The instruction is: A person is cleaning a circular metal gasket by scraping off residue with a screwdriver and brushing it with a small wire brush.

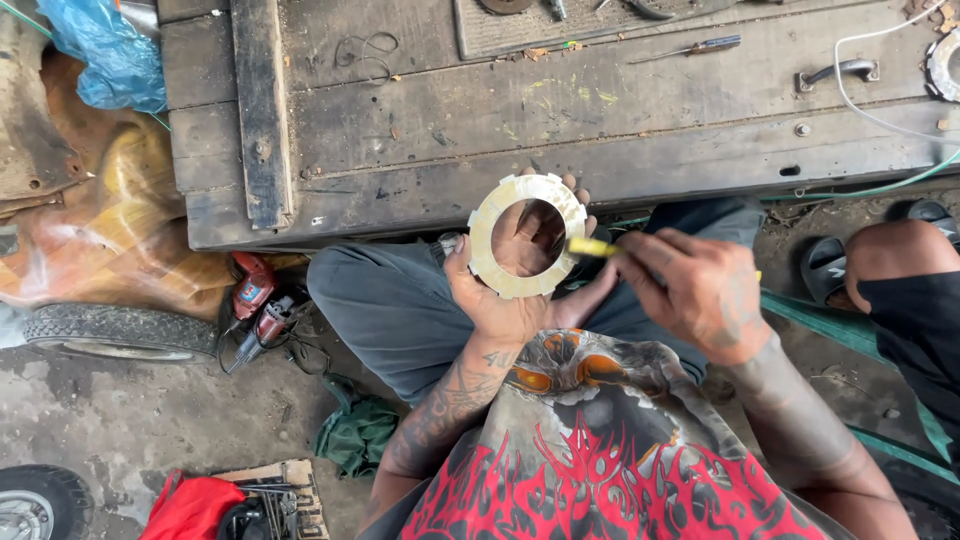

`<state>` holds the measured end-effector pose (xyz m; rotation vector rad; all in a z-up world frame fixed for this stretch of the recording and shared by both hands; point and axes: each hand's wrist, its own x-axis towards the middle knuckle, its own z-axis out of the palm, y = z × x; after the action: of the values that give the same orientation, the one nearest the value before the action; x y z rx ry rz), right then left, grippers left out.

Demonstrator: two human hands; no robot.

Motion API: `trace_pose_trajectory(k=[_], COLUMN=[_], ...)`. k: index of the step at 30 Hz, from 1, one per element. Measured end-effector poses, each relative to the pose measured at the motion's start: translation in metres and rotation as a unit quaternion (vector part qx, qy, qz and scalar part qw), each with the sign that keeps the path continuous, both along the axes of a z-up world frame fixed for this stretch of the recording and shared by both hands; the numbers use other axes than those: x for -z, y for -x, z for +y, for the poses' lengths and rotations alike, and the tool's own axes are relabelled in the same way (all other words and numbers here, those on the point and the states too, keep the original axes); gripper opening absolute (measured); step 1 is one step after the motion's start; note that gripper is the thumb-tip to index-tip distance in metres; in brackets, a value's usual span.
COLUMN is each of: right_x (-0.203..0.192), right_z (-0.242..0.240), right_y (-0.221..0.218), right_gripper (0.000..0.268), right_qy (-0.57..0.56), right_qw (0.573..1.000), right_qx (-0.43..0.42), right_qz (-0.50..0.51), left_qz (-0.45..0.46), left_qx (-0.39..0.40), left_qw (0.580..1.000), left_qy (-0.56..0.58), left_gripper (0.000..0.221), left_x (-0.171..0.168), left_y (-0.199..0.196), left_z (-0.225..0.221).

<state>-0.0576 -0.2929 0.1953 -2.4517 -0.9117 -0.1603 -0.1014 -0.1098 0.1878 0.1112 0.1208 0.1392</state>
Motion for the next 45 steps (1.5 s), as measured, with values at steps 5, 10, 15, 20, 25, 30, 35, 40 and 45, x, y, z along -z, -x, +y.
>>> trace_pose_trajectory(k=[5, 10, 15, 20, 25, 30, 35, 40, 45], right_x=[0.007, 0.005, -0.005, 0.009, 0.003, 0.006, 0.008, -0.006, -0.003], right_z=[0.003, 0.021, 0.018, 0.012, 0.021, 0.03, 0.027, 0.031, 0.039], right_y=[-0.007, -0.016, -0.021, -0.021, -0.026, -0.013, -0.025, -0.03, -0.016], right_gripper=[0.009, 0.012, 0.013, 0.016, 0.012, 0.015, 0.018, 0.019, 0.021], right_qy=[-0.002, -0.014, -0.108, -0.12, -0.1, -0.134, -0.067, -0.075, -0.077], right_qw=[1.0, 0.999, 0.993, 0.99, 0.993, 0.988, 0.995, 0.993, 0.996], right_qx=[0.003, 0.025, -0.001, 0.066, 0.05, 0.029, 0.066, 0.066, 0.001], right_qz=[0.02, -0.025, 0.051, 0.025, 0.039, 0.07, 0.021, 0.055, 0.041], left_qz=[0.038, 0.042, 0.024, 0.072, 0.059, 0.105, 0.154, 0.141, 0.112], left_qx=[0.025, 0.056, 0.067, 0.079, 0.111, 0.098, 0.094, 0.153, 0.144], left_qw=[0.999, 0.997, 0.997, 0.994, 0.991, 0.99, 0.979, 0.976, 0.979], left_qy=[0.016, -0.024, 0.001, -0.009, 0.037, 0.003, 0.096, 0.068, 0.089], left_gripper=[0.091, 0.102, 0.099, 0.092, 0.076, 0.072, 0.059, 0.068, 0.064], left_x=[-0.005, 0.013, 0.007, 0.019, 0.073, 0.024, 0.024, 0.032, 0.06], left_y=[0.005, 0.006, 0.001, 0.006, 0.008, 0.003, 0.008, 0.01, 0.003], left_z=[-0.002, -0.013, -0.01, -0.019, -0.025, -0.028, -0.023, -0.016, -0.016])
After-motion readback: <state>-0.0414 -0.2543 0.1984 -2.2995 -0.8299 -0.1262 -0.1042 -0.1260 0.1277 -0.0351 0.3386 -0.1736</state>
